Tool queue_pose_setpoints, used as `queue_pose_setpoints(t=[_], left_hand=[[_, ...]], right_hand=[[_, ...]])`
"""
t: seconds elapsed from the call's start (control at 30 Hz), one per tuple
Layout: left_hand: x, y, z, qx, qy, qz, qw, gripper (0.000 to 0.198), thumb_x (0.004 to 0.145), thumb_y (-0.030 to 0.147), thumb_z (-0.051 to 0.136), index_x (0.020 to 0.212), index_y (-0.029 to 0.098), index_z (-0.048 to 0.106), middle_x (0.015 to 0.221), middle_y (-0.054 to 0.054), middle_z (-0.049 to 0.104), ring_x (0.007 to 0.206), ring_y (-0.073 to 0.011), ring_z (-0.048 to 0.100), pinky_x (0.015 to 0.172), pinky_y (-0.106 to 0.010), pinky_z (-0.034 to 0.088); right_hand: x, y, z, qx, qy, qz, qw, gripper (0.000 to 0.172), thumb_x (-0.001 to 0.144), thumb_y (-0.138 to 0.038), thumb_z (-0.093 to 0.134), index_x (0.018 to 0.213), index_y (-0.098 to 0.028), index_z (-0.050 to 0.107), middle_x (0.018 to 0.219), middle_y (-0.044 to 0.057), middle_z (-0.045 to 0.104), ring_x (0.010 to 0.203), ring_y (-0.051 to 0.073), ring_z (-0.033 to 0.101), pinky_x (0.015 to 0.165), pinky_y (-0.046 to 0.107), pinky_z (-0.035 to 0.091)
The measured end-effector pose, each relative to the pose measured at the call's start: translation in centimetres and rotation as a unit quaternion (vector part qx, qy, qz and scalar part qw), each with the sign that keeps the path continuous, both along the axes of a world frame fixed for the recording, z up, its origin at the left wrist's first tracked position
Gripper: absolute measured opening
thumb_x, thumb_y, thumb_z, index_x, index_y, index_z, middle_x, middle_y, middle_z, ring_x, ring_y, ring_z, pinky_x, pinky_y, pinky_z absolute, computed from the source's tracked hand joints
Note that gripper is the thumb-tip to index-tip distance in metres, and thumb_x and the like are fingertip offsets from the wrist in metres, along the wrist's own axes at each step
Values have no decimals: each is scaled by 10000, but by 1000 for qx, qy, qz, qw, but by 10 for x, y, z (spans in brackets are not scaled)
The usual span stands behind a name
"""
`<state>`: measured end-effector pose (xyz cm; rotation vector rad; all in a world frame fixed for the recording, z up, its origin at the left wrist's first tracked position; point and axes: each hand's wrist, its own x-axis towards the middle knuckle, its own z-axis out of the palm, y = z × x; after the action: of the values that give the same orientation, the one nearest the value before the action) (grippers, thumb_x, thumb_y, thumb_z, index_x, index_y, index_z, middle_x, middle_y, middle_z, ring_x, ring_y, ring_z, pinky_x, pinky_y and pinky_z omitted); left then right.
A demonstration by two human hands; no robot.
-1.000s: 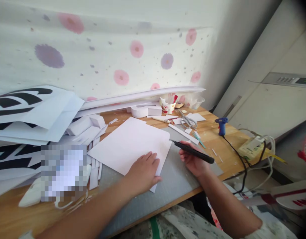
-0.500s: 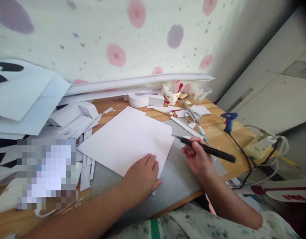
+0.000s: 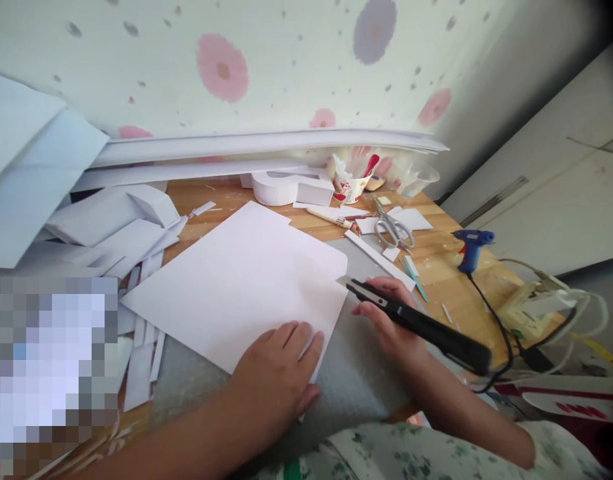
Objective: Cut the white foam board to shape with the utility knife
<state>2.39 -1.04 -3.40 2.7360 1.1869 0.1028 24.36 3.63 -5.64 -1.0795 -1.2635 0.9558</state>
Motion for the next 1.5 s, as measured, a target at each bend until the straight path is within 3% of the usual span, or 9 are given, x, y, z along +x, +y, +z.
queue_pose_setpoints(t=[0.17, 0.3, 0.4, 0.6, 0.73, 0.9, 1.1, 1.27, 1.5], left_hand=[[-5, 7, -7, -27, -17, 12, 999, 618, 807, 443, 583, 1341, 165, 446, 1390, -148, 465, 1250, -334, 422, 1032, -512, 363], [-5, 9, -10, -66, 12, -4, 998, 788, 698, 446, 686, 1372, 142, 413, 1508, -168, 263, 1375, -423, 168, 1073, -612, 244], [-4, 11, -7, -94, 23, -7, 995, 819, 706, 431, 678, 1405, 143, 363, 1515, -180, 208, 1374, -436, 140, 1061, -636, 242], [-4, 16, -8, -116, 45, -23, 992, 830, 674, 390, 708, 1392, 130, 381, 1502, -211, 199, 1355, -463, 164, 1036, -648, 273], [-5, 13, -14, -70, 13, -20, 997, 766, 774, 566, 562, 1381, 136, 382, 1492, -216, 261, 1351, -453, 201, 1043, -627, 278], [-2, 0, -21, 47, -5, -23, 999, 619, 846, 560, 454, 1361, 225, 377, 1422, -221, 391, 1260, -487, 365, 929, -647, 361], [2, -7, -30, 217, -13, -26, 976, 341, 936, 348, 340, 1163, 213, 557, 1314, -140, 528, 1170, -364, 508, 916, -511, 409], [3, -5, -30, 222, -6, -2, 975, 360, 941, 331, 326, 1198, 198, 541, 1296, -143, 551, 1158, -337, 533, 897, -456, 418], [2, -1, -30, 211, -4, -14, 977, 430, 939, 423, 308, 1169, 155, 552, 1258, -184, 571, 1123, -370, 551, 847, -470, 440]], right_hand=[[15, 27, 9, -18, -56, -5, 998, 254, 727, -307, 710, 944, -264, 585, 751, -23, 619, 548, 148, 604, 550, 294, 500], [4, 35, 10, 2, -200, -33, 979, 272, 701, -263, 699, 965, -259, 633, 851, 15, 681, 719, 197, 637, 674, 330, 512], [-2, 38, 5, 40, -253, -15, 967, 258, 700, -229, 675, 952, -257, 633, 886, 18, 690, 793, 204, 640, 731, 332, 508], [1, 45, -3, 23, -251, -38, 967, 251, 719, -241, 655, 966, -254, 611, 884, 19, 683, 783, 205, 634, 695, 322, 508], [3, 44, -8, 41, -260, -39, 964, 276, 724, -307, 671, 992, -263, 620, 915, 33, 688, 806, 233, 637, 704, 345, 511], [9, 42, -21, 35, -328, -87, 940, 324, 698, -475, 653, 963, -290, 633, 918, 49, 698, 818, 293, 650, 715, 408, 504], [14, 46, -29, 48, -391, -70, 917, 393, 667, -530, 636, 979, -291, 639, 864, 67, 717, 720, 299, 676, 618, 405, 528], [15, 54, -24, 71, -372, -58, 924, 303, 637, -456, 670, 880, -276, 658, 747, 61, 718, 600, 271, 669, 475, 351, 525], [11, 50, -25, 76, -376, -71, 921, 319, 640, -460, 677, 909, -290, 659, 800, 56, 723, 639, 275, 674, 523, 373, 541]])
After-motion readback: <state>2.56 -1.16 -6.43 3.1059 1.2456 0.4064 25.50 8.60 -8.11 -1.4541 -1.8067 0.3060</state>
